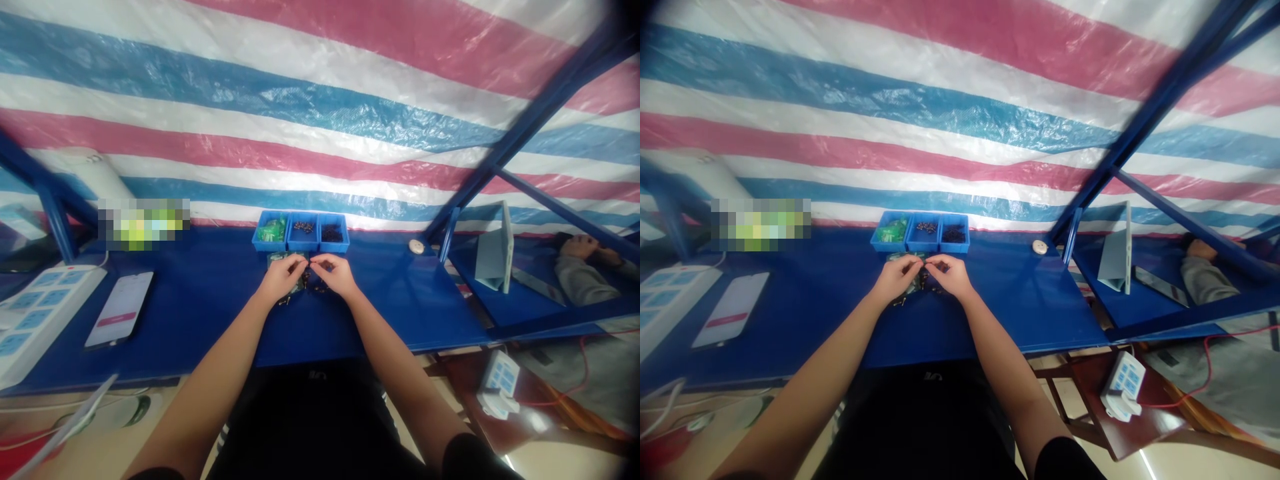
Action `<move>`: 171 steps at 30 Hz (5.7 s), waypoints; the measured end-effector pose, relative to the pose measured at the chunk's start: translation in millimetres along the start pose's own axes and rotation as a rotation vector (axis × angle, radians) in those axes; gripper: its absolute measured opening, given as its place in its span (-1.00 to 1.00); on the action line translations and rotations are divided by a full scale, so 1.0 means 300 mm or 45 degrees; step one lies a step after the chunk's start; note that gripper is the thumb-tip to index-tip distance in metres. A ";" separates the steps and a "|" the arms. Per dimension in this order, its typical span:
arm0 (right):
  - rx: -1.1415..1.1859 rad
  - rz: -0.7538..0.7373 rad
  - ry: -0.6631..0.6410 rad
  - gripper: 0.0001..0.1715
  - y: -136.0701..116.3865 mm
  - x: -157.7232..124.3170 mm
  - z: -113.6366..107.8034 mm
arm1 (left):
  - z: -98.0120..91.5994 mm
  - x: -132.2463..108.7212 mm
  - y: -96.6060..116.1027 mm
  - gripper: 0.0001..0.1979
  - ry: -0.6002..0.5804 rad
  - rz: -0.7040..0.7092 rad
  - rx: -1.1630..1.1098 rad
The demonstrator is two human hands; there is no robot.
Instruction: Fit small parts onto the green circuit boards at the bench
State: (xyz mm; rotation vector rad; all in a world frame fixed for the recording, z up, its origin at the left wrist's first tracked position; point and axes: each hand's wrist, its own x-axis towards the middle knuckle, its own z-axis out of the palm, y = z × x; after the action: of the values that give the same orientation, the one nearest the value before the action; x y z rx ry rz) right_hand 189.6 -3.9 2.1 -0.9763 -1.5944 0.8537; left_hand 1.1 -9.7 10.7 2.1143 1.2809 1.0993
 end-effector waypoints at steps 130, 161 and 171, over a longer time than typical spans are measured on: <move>-0.397 0.303 -0.560 -0.68 0.018 0.030 -0.204 | -0.013 0.000 0.001 -0.66 0.045 -0.027 0.122; -0.061 0.147 -0.212 -0.65 0.014 0.013 -0.063 | 0.005 0.004 -0.014 -0.73 0.006 0.132 0.038; 0.044 0.162 -0.338 -0.56 -0.008 0.011 -0.057 | 0.010 0.000 -0.020 -0.77 -0.029 0.168 0.027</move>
State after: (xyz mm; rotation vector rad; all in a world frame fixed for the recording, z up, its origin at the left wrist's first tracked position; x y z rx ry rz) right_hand 205.5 -1.1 9.2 -0.9785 -1.7475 1.1337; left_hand 0.3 -6.7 4.7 2.2476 1.1616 1.1158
